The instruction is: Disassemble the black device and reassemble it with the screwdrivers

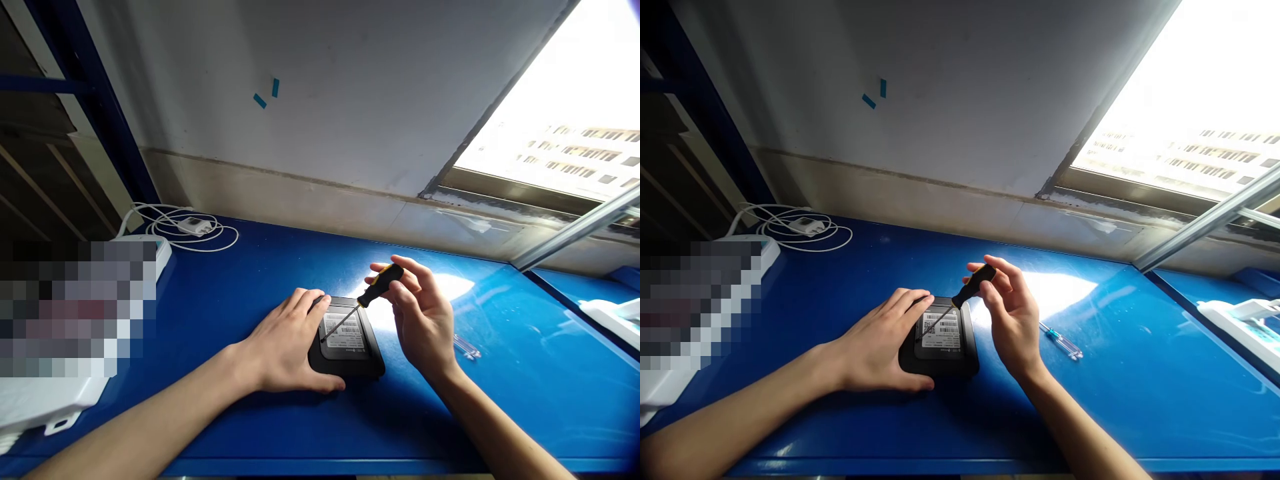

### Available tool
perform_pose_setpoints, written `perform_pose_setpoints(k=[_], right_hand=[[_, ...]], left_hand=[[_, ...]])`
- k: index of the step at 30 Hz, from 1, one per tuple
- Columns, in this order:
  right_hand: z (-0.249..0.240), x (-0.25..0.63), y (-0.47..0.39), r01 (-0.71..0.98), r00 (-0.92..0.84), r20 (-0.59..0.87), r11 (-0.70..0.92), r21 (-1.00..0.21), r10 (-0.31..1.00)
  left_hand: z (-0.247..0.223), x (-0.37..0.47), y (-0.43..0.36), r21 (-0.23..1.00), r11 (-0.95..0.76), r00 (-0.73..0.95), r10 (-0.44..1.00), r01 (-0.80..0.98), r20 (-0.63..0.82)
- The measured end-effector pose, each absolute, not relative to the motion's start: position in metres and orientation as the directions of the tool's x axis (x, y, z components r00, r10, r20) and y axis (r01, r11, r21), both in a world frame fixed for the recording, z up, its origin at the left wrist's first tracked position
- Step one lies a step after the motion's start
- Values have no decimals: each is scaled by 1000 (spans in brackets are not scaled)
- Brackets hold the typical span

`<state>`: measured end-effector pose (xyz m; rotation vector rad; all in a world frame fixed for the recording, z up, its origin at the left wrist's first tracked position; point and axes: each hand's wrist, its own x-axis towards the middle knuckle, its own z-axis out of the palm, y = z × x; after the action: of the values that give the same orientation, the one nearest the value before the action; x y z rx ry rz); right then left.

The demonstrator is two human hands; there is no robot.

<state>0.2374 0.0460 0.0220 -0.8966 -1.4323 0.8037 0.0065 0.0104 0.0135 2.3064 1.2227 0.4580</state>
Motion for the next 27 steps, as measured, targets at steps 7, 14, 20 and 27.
perform_pose_setpoints(k=[7, 14, 20, 27], right_hand=[[21, 238, 47, 100, 46, 476, 470, -877, 878], [22, 236, 48, 18, -45, 424, 426, -905, 904], [19, 235, 48, 31, -88, 416, 420, -907, 905], [21, 252, 65, 218, 172, 532, 495, -841, 829]], left_hand=[[12, 7, 10, 571, -490, 545, 834, 659, 85], [13, 6, 10, 565, -484, 546, 835, 668, 70], [11, 6, 10, 569, -494, 543, 834, 657, 97], [0, 0, 13, 563, -524, 553, 822, 639, 137]])
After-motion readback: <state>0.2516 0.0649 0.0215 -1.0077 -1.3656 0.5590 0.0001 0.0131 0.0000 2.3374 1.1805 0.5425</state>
